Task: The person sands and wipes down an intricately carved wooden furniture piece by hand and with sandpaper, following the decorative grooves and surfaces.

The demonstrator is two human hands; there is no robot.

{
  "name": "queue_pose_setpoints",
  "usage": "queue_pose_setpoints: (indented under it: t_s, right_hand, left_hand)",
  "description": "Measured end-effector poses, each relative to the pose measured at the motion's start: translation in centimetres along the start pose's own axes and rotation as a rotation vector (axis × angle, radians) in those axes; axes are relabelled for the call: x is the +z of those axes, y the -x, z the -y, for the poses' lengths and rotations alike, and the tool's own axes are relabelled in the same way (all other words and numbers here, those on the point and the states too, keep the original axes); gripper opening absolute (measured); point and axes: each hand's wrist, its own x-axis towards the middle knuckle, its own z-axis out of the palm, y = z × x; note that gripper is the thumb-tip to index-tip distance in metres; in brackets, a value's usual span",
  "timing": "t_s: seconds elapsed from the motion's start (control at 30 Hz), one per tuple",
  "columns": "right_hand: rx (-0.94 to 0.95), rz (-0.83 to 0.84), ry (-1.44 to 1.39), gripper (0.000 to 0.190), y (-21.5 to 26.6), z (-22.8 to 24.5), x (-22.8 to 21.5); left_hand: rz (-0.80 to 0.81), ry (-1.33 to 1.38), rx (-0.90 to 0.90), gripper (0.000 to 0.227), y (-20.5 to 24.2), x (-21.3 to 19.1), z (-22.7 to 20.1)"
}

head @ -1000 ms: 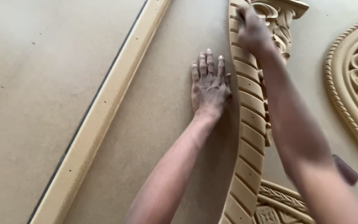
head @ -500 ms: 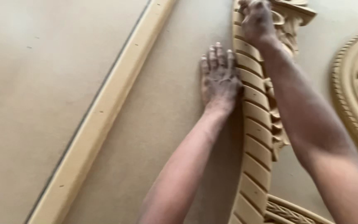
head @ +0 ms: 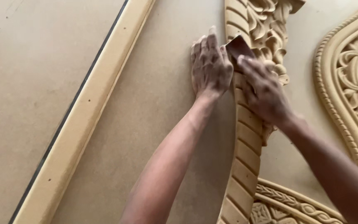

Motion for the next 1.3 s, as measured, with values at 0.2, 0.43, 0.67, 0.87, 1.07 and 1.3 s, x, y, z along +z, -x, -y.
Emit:
queue_pose_setpoints:
  t_s: [0.2,0.43,0.67,0.87,1.07,1.3]
  right_hand:
    - [-0.054,0.048,0.107,0.047,-8.4,-3.5,0.2]
    - [-0.061,0.107,0.143,0.058,5.9,3.8,1.1]
    - [-0.039,0.190,0.282,0.060,16.0,9.3,0.4]
    - [-0.115,0.124,0.328,0.050,-7.0,-3.1,-1.0]
    - [-0.135,0.275,0.403,0.061,-0.3,-1.5,1.7]
    - [-0.291,0.267,0.095,0.053,11.7,4.1,-0.8]
  left_hand:
    - [0.048,0.089,-0.088,0.057,0.1,-0.2,0.0]
    - [0.004,0.286,-0.136,0.068,0.6,-0.5,0.4]
    - [0.124,0.374,-0.189,0.066,0.7,-3.4,-0.8]
    - [0.504,0.283,-0.103,0.061,-2.3,-7.1,2.5]
    - [0.459,0.115,0.240,0.065,-0.8,-6.0,4.2]
    - [0.406,0.158,0.118,0.072,-0.8,-4.5,4.2]
